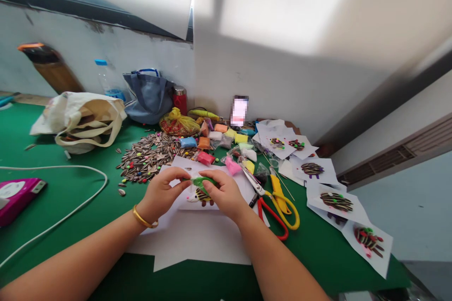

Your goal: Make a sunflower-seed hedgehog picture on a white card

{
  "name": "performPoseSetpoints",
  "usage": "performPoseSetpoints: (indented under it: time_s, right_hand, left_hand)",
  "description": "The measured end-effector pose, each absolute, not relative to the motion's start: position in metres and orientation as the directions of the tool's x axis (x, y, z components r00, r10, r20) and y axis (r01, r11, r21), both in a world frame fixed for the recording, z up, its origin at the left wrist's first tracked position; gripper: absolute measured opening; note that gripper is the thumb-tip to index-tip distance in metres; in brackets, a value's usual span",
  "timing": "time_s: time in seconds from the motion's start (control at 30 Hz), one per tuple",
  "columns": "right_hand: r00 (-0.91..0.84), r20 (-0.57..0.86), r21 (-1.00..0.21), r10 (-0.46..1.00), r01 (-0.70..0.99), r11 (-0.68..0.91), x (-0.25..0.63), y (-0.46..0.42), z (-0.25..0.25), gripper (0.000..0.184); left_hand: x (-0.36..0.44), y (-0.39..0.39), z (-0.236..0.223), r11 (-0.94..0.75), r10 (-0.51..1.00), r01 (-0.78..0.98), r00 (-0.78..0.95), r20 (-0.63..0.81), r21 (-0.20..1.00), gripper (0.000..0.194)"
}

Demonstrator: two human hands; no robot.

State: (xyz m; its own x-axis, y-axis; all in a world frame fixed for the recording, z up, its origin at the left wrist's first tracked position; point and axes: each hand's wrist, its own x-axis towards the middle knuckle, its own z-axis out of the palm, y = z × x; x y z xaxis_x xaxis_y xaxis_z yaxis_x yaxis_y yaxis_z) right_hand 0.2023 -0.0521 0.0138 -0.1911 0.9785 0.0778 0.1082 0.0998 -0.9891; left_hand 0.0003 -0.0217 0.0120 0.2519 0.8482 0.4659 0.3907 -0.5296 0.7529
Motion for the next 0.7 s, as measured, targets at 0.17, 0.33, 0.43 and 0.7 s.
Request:
performPoseSetpoints:
  time_s: [0.17, 0.33, 0.43, 0.7]
  right_hand:
    - [-0.159, 0.058, -0.996, 0.986, 0.055, 0.068, 0.2040, -0.0501, 0.0147, 0.037]
    - [-0.215, 0.029, -1.000, 0.976, 0.000, 0.029, 0.2052, -0.0509, 0.0148, 0.044]
    - [-0.248, 0.026, -1.000, 0.968, -0.016, 0.022, 0.2046, -0.0522, 0.0142, 0.045]
    - [-0.145, 0.137, -0.961, 0.980, 0.218, 0.167, 0.2057, -0.0505, 0.0151, 0.041]
  left_hand:
    - [0.0033, -0.0193, 0.0097, -0.320, 0.940, 0.206, 0.188, 0.283, 0.925, 0.020]
    - [0.0024, -0.0165, 0.0086, -0.195, 0.972, 0.117, 0.157, 0.176, 0.974, 0.020]
    - [0.0017, -0.0152, 0.0078, -0.227, 0.971, 0.147, 0.117, 0.211, 0.963, 0.019]
    - [0.0051, -0.0176, 0.0152, -0.177, 0.978, -0.119, 0.093, 0.188, 0.977, 0.030]
